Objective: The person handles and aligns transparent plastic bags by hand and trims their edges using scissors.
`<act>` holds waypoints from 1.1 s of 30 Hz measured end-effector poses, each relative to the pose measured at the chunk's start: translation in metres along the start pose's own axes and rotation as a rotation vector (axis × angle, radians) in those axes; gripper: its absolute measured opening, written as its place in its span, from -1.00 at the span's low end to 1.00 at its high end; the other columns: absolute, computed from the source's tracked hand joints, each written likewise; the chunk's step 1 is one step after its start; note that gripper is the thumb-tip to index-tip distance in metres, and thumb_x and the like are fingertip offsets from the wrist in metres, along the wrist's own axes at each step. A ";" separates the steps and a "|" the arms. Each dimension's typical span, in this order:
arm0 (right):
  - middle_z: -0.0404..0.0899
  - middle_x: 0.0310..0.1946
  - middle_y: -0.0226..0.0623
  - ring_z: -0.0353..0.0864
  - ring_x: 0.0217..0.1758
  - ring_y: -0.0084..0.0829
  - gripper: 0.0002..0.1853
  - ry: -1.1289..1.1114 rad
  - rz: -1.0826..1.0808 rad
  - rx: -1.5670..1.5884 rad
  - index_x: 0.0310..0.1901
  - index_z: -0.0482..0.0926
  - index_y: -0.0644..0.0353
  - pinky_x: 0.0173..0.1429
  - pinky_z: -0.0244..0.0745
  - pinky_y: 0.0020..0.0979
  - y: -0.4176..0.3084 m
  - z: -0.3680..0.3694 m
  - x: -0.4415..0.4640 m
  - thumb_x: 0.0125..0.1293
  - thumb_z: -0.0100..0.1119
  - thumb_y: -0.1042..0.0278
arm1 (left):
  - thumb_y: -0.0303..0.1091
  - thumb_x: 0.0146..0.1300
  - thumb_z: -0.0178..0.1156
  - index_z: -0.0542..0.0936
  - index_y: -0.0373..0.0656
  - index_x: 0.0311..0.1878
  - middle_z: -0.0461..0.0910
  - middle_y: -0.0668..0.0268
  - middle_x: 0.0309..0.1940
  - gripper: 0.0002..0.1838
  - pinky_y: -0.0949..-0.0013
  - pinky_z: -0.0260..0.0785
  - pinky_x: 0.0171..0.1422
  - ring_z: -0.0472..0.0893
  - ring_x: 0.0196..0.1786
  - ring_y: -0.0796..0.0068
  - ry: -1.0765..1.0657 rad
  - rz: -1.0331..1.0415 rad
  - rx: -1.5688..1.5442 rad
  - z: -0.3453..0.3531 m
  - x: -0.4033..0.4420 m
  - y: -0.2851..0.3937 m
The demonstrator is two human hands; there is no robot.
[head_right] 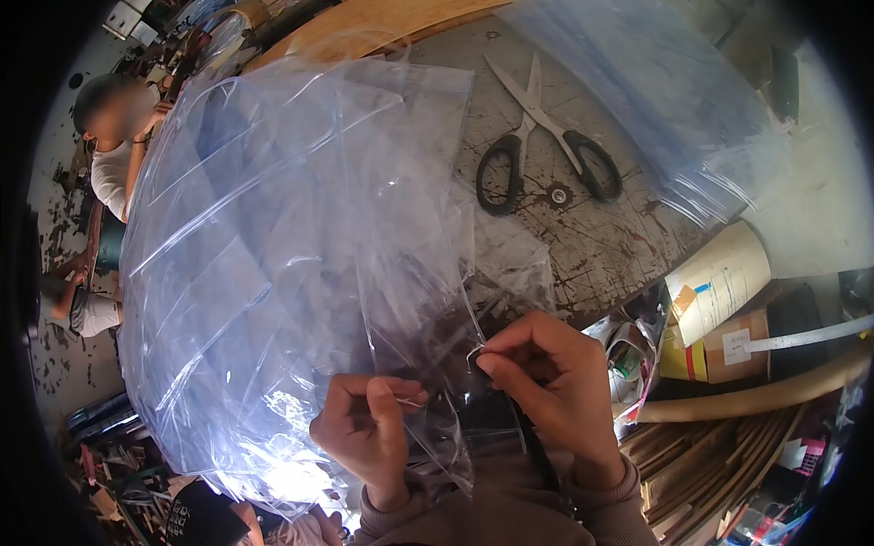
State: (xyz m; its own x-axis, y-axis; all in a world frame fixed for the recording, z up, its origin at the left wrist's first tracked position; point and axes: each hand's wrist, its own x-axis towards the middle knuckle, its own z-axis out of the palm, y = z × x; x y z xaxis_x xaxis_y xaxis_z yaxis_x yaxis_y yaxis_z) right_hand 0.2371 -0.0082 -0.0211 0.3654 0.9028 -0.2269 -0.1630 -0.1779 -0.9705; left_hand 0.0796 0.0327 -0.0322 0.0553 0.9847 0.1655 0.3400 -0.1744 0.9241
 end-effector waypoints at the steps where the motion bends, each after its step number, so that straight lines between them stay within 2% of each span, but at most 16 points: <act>1: 0.55 -0.47 -0.41 0.51 -0.43 -0.72 -0.92 -0.001 -0.001 0.000 -0.32 0.53 0.31 -0.39 0.39 -0.70 0.000 0.000 0.000 0.15 0.23 0.58 | -0.38 0.20 0.21 0.51 -0.25 -0.50 0.64 0.33 -0.61 -0.79 0.61 0.38 -0.56 0.61 -0.59 0.60 -0.004 -0.001 0.006 -0.001 0.000 0.000; 6: 0.54 -0.48 -0.40 0.50 -0.45 -0.73 -0.91 0.011 0.008 -0.038 -0.32 0.52 0.31 -0.38 0.39 -0.70 0.001 0.000 0.000 0.14 0.24 0.59 | -0.39 0.17 0.23 0.51 -0.23 -0.52 0.63 0.36 -0.62 -0.80 0.61 0.35 -0.57 0.59 -0.62 0.63 0.001 0.007 0.011 0.000 0.000 0.000; 8: 0.54 -0.48 -0.41 0.51 -0.45 -0.73 -0.91 0.005 0.012 -0.033 -0.32 0.53 0.31 -0.38 0.38 -0.70 0.001 -0.001 0.000 0.14 0.24 0.59 | -0.27 0.28 0.11 0.43 -0.33 -0.49 0.60 0.22 -0.64 -0.68 0.60 0.40 -0.55 0.61 -0.60 0.54 -0.068 0.086 0.146 -0.002 0.000 0.000; 12: 0.54 -0.49 -0.41 0.51 -0.44 -0.72 -0.91 -0.009 0.017 -0.008 -0.32 0.53 0.31 -0.38 0.38 -0.70 0.003 -0.003 0.002 0.14 0.24 0.58 | -0.26 0.28 0.12 0.44 -0.32 -0.48 0.60 0.23 -0.65 -0.68 0.61 0.39 -0.55 0.62 -0.59 0.54 -0.057 0.103 0.125 0.001 0.000 -0.002; 14: 0.53 -0.49 -0.42 0.51 -0.43 -0.72 -0.90 -0.013 0.023 -0.002 -0.32 0.53 0.31 -0.38 0.38 -0.70 0.002 -0.003 0.002 0.14 0.25 0.57 | -0.44 0.10 0.25 0.51 -0.19 -0.53 0.59 0.40 -0.65 -0.85 0.57 0.31 -0.60 0.53 -0.67 0.63 0.008 0.081 0.064 0.003 -0.001 -0.005; 16: 0.53 -0.48 -0.42 0.51 -0.43 -0.72 -0.89 -0.020 0.031 0.002 -0.32 0.53 0.32 -0.39 0.38 -0.71 0.003 -0.006 0.002 0.13 0.26 0.55 | -0.44 0.09 0.25 0.51 -0.19 -0.53 0.58 0.38 -0.65 -0.86 0.55 0.32 -0.59 0.53 -0.66 0.58 -0.006 0.133 0.100 0.003 0.000 -0.005; 19: 0.53 -0.47 -0.40 0.51 -0.42 -0.70 -0.74 -0.150 0.008 0.061 -0.15 0.49 0.30 -0.40 0.37 -0.70 0.007 -0.013 0.004 0.12 0.28 0.52 | -0.43 0.09 0.25 0.53 -0.21 -0.47 0.57 0.32 -0.60 -0.89 0.50 0.35 -0.54 0.55 -0.61 0.47 -0.074 0.248 0.156 0.003 0.002 -0.004; 21: 0.55 -0.44 -0.35 0.52 -0.43 -0.67 -0.55 -0.126 -0.180 0.099 0.04 0.36 0.27 -0.42 0.37 -0.68 0.005 -0.006 0.005 0.12 0.28 0.48 | -0.42 0.09 0.25 0.55 -0.22 -0.42 0.57 0.29 -0.55 -0.90 0.47 0.38 -0.51 0.57 -0.57 0.41 -0.120 0.313 0.178 0.003 0.004 -0.002; 23: 0.56 -0.41 -0.32 0.53 -0.41 -0.65 -0.50 -0.163 -0.226 0.012 0.10 0.30 0.25 -0.40 0.38 -0.66 0.000 0.000 0.003 0.13 0.26 0.48 | -0.24 0.26 0.10 0.58 -0.26 -0.31 0.60 0.19 -0.47 -0.76 0.41 0.45 -0.40 0.62 -0.46 0.31 -0.262 0.420 0.123 0.007 0.007 0.000; 25: 0.58 -0.39 -0.29 0.54 -0.38 -0.62 -0.46 -0.202 -0.271 -0.068 0.15 0.24 0.23 -0.38 0.40 -0.65 0.000 0.004 0.002 0.15 0.24 0.49 | -0.29 0.23 0.13 0.57 -0.28 -0.22 0.60 0.13 -0.33 -0.78 0.40 0.46 -0.34 0.63 -0.35 0.25 -0.318 0.400 0.130 0.001 0.002 0.006; 27: 0.60 -0.34 -0.26 0.55 -0.37 -0.61 -0.51 -0.041 -0.093 0.005 0.12 0.28 0.24 -0.33 0.41 -0.66 0.011 0.002 0.006 0.16 0.21 0.51 | -0.31 0.19 0.16 0.55 -0.29 -0.14 0.60 0.11 -0.25 -0.74 0.45 0.48 -0.31 0.64 -0.29 0.24 -0.313 0.500 0.103 -0.002 -0.006 0.010; 28: 0.61 -0.34 -0.26 0.53 -0.41 -0.64 -0.54 0.049 -0.145 0.083 0.11 0.32 0.24 -0.33 0.40 -0.68 0.013 0.001 0.013 0.16 0.18 0.56 | -0.31 0.13 0.23 0.54 -0.28 -0.08 0.59 0.13 -0.15 -0.68 0.36 0.49 -0.10 0.64 -0.22 0.28 -0.322 0.501 0.132 -0.006 -0.015 0.015; 29: 0.61 -0.34 -0.26 0.53 -0.41 -0.64 -0.54 0.047 -0.144 0.084 0.11 0.32 0.24 -0.33 0.40 -0.68 0.015 -0.004 0.020 0.16 0.18 0.56 | -0.31 0.13 0.23 0.54 -0.28 -0.08 0.59 0.13 -0.15 -0.68 0.36 0.49 -0.10 0.64 -0.22 0.28 -0.321 0.500 0.134 -0.014 -0.021 0.019; 31: 0.61 -0.37 -0.30 0.49 -0.49 -0.69 -0.55 0.186 -0.294 0.365 0.10 0.34 0.25 -0.36 0.36 -0.72 0.016 -0.016 0.034 0.16 0.17 0.56 | -0.26 0.07 0.29 0.56 -0.23 -0.06 0.57 0.18 -0.07 -0.62 0.16 0.31 0.22 0.63 -0.18 0.34 -0.360 0.668 0.381 -0.035 -0.031 0.023; 32: 0.61 -0.37 -0.30 0.49 -0.49 -0.69 -0.55 0.187 -0.293 0.365 0.10 0.34 0.25 -0.36 0.36 -0.72 0.011 -0.020 0.038 0.16 0.17 0.56 | -0.22 0.00 0.34 0.57 -0.14 -0.08 0.53 0.20 -0.02 -0.60 -0.07 -0.03 0.40 0.60 -0.09 0.36 -0.375 0.634 0.517 -0.046 -0.042 0.018; 33: 0.61 -0.37 -0.30 0.49 -0.46 -0.70 -0.55 0.189 -0.314 0.326 0.12 0.34 0.26 -0.35 0.34 -0.73 0.004 -0.024 0.041 0.18 0.17 0.54 | -0.22 0.00 0.34 0.57 -0.14 -0.08 0.53 0.20 -0.02 -0.60 -0.07 -0.03 0.40 0.60 -0.09 0.36 -0.376 0.635 0.516 -0.054 -0.042 0.015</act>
State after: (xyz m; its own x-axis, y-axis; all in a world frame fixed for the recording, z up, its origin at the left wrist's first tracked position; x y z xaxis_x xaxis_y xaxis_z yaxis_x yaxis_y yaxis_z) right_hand 0.2735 0.0183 -0.0367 0.5979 0.8009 0.0324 -0.2859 0.2509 -0.9248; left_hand 0.0314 -0.0120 -0.0061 0.6493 0.6558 0.3851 0.5150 -0.7517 0.4120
